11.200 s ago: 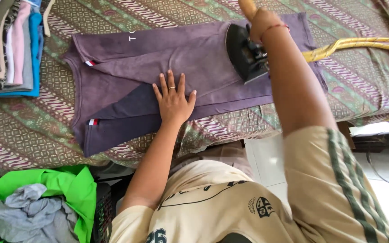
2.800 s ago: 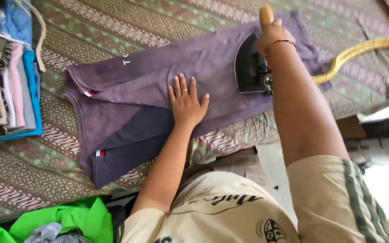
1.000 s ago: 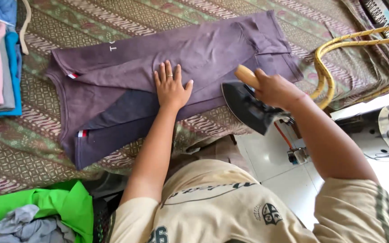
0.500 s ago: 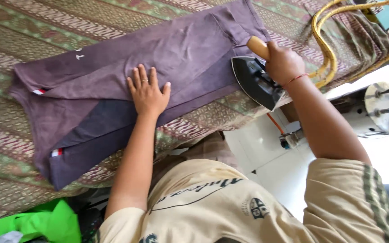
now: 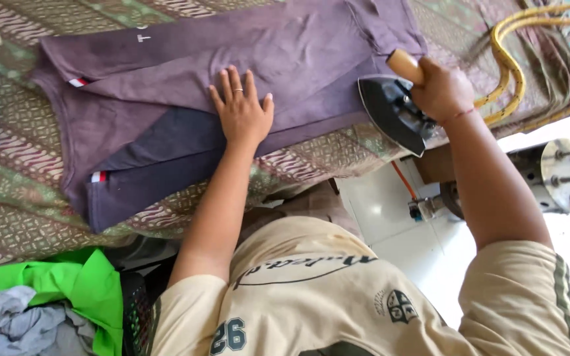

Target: The person irons a purple t-shirt laid out on a patterned bedsheet using a traditional iron. They smooth the fabric with their left hand while moving the iron with their right hand, then fold the shirt and iron the folded sections.

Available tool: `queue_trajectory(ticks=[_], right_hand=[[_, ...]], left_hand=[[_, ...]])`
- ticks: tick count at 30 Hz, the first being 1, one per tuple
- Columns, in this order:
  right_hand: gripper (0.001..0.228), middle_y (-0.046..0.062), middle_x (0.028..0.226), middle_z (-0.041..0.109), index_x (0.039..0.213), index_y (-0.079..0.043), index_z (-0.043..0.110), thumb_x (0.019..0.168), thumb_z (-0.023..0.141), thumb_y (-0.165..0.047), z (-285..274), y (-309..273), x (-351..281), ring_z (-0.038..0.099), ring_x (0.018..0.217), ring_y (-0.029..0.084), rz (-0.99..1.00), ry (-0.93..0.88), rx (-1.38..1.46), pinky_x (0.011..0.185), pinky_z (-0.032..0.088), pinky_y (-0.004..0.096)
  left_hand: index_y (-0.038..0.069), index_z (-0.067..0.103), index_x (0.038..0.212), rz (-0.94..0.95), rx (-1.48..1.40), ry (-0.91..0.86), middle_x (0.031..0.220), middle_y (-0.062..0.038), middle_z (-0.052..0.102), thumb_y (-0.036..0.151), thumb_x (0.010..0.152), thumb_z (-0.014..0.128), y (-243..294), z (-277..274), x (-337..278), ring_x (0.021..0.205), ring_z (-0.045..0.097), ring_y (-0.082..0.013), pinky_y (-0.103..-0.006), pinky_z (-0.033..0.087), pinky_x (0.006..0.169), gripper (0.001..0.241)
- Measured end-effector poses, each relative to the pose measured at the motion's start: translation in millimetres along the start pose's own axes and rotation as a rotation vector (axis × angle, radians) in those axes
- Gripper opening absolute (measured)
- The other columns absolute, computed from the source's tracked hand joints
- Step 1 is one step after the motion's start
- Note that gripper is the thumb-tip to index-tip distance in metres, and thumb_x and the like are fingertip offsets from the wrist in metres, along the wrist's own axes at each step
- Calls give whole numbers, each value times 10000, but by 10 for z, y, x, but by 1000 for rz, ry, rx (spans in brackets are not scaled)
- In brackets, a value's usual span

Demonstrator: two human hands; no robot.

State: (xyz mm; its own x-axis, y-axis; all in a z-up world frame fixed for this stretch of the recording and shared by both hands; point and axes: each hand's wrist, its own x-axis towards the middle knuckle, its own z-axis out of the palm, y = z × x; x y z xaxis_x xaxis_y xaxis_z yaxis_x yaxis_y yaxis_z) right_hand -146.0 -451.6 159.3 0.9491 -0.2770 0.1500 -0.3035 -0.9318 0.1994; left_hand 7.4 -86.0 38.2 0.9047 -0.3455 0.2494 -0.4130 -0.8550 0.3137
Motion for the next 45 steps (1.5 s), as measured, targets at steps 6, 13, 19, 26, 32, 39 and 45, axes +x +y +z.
queue_trajectory(ticks=[6,13,19,26,32,39,45], right_hand=[[183,168,902,749,1068,-114,679,928,674,-232,-124,-601,175,686,756,480,10,47,140,609,538,564],[269,162,996,745,1225,-94,576,961,620,-70,-752,-1873,765,730,791,399,-267,-96,200,696,586,552],[360,166,908,751,1178,-137,522,860,692,-139,94,-2086,1821,741,784,418,-277,15,75,646,584,527],[117,175,876,757,1059,-73,629,992,576,-152,1033,-1110,2674,755,744,392,116,125,14,609,608,520],[291,247,893,757,1039,-19,753,768,760,-126,600,-1095,2517,736,765,479,23,-20,87,626,598,551],[277,217,911,758,1068,-109,720,814,634,-177,-104,-1678,1798,716,724,489,-290,-15,-9,598,585,544],[407,92,1028,779,1299,-185,650,893,615,-197,-731,-2578,1354,751,826,359,-479,-151,111,722,590,501]], left_hand=[[11,426,1479,35,-165,270,1515,-281,479,156,905,647,-155,145,-17,1437,416,-474,-597,312,1196,632],[-33,290,1545,37,-473,471,1578,-264,405,-90,887,546,-159,-19,-75,1517,363,-461,-546,264,1311,708],[-19,309,1550,15,-438,462,1590,-254,393,-30,875,636,-197,36,-51,1515,356,-478,-570,266,1295,750],[2,329,1556,-197,-269,1,1581,-251,413,421,1007,581,-561,-70,31,1502,253,-503,-575,239,1210,735],[207,336,1618,-239,69,-174,1697,-138,206,630,1002,377,-1010,-418,18,1559,173,-343,-654,67,1198,749],[158,429,1578,-198,69,-10,1667,-154,288,545,1023,430,-980,-399,-21,1539,235,-366,-666,97,1200,677],[91,452,1536,-201,67,54,1641,-156,348,460,1058,409,-1043,-322,-14,1522,284,-369,-669,170,1194,605]])
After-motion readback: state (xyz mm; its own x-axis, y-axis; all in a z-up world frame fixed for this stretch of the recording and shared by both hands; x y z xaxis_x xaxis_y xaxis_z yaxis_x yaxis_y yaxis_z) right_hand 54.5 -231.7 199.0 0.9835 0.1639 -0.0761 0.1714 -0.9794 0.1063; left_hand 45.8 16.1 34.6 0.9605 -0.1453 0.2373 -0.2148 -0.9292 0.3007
